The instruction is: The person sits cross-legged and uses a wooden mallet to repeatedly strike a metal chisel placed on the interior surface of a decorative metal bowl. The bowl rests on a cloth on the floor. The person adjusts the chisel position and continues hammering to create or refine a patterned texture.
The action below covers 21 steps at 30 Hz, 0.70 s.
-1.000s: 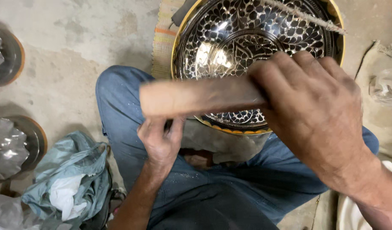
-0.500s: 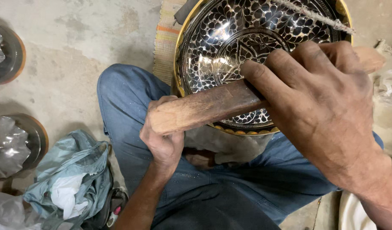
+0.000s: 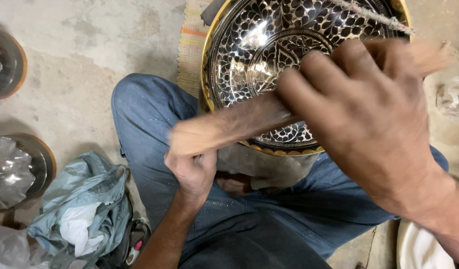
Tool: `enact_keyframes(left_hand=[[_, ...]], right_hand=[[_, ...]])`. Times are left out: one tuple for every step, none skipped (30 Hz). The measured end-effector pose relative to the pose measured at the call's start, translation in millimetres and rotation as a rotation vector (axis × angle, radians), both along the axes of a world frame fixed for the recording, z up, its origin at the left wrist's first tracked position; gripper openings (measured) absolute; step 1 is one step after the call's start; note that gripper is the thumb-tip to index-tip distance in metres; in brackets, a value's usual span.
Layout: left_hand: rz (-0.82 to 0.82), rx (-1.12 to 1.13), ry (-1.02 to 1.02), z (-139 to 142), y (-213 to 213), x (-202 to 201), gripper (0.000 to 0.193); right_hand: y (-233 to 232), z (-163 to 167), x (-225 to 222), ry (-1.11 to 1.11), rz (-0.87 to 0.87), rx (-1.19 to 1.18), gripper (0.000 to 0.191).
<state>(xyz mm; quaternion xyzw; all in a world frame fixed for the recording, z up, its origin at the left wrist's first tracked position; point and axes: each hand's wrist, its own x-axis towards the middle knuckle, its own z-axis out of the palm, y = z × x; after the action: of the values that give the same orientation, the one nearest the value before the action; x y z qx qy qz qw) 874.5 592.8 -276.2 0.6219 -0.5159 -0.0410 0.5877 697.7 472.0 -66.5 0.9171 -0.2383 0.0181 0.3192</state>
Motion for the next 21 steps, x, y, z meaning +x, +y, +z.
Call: enact_keyframes(left_hand=[[-0.102, -0.098, 0.145, -2.0, -1.3, -0.8, 0.022], [-0.204, -0.193, 0.292, -3.7, -2.7, -3.6, 0.023], [-0.3, -0.284, 0.441, -4.5, -2.7, -6.0, 0.024], [-0.366, -0.355, 0.764, -4.8, -1.8, -6.4, 0.024], [-0.427, -0.424, 1.088, -4.8, -0.9, -7.1, 0.026], [-0.485, -0.496, 1.41, -5.0, -0.2, -7.0, 0.03], [-0.424, -0.371, 1.132, -5.2, 0.7, -5.4, 0.032], [-0.356, -0.241, 0.856, -5.0, 3.5, -3.0, 0.034], [-0.281, -0.109, 0.582, -5.1, 7.1, -0.3, 0.036], [-0.338, -0.125, 0.748, -6.3, 8.5, 3.1, 0.034], [-0.396, -0.147, 0.912, -8.3, 9.1, 6.8, 0.033], [-0.454, -0.17, 1.075, -10.6, 9.6, 9.7, 0.033], [-0.507, -0.203, 1.152, -13.2, 10.7, 11.8, 0.035], [-0.561, -0.232, 1.231, -15.9, 11.6, 13.5, 0.038], [-0.614, -0.259, 1.313, -18.2, 12.8, 14.5, 0.04], [-0.613, -0.254, 1.282, -20.0, 14.2, 15.2, 0.036], [-0.611, -0.251, 1.248, -21.1, 14.9, 15.8, 0.032], [-0.612, -0.249, 1.215, -20.9, 15.7, 15.9, 0.028], [-0.601, -0.24, 1.174, -19.3, 16.9, 15.6, 0.029], [-0.59, -0.233, 1.131, -16.4, 17.5, 15.5, 0.029], [-0.581, -0.226, 1.088, -12.1, 17.9, 15.7, 0.03]], right_hand=[[-0.1, -0.5, -0.1, 0.013, -0.002, -0.03, 0.014], [0.2, -1.0, 0.0, 0.026, -0.001, -0.059, 0.012], [0.4, -1.4, 0.2, 0.042, 0.004, -0.082, 0.01], [1.2, -1.7, 0.7, -0.006, -0.006, 0.009, 0.01], [2.5, -1.5, 1.2, -0.056, -0.019, 0.098, 0.011], [3.2, -1.0, 2.1, -0.109, -0.029, 0.179, 0.013], [3.9, 0.2, 2.9, -0.085, -0.017, 0.119, 0.012], [6.0, 2.3, 3.4, -0.06, -0.008, 0.066, 0.012], [7.8, 3.6, 4.8, -0.058, -0.003, 0.063, 0.012], [9.9, 5.0, 6.2, -0.055, 0.001, 0.059, 0.013], [11.1, 6.0, 7.8, -0.079, 0.002, 0.093, 0.014], [11.7, 7.2, 9.0, -0.092, 0.008, 0.107, 0.016], [12.5, 8.1, 10.1, -0.106, 0.013, 0.12, 0.018], [12.8, 8.9, 10.8, -0.107, 0.019, 0.118, 0.019], [13.8, 8.9, 11.7, -0.114, 0.016, 0.137, 0.02], [14.9, 8.7, 12.5, -0.122, 0.012, 0.156, 0.02], [15.7, 8.0, 13.3, -0.137, 0.003, 0.192, 0.019], [16.8, 7.7, 14.0, -0.144, 0.003, 0.204, 0.019], [18.0, 7.3, 14.7, -0.151, 0.004, 0.217, 0.019], [19.1, 7.5, 15.4, -0.151, 0.017, 0.205, 0.02], [20.5, 7.4, 16.6, -0.141, 0.016, 0.185, 0.02]])
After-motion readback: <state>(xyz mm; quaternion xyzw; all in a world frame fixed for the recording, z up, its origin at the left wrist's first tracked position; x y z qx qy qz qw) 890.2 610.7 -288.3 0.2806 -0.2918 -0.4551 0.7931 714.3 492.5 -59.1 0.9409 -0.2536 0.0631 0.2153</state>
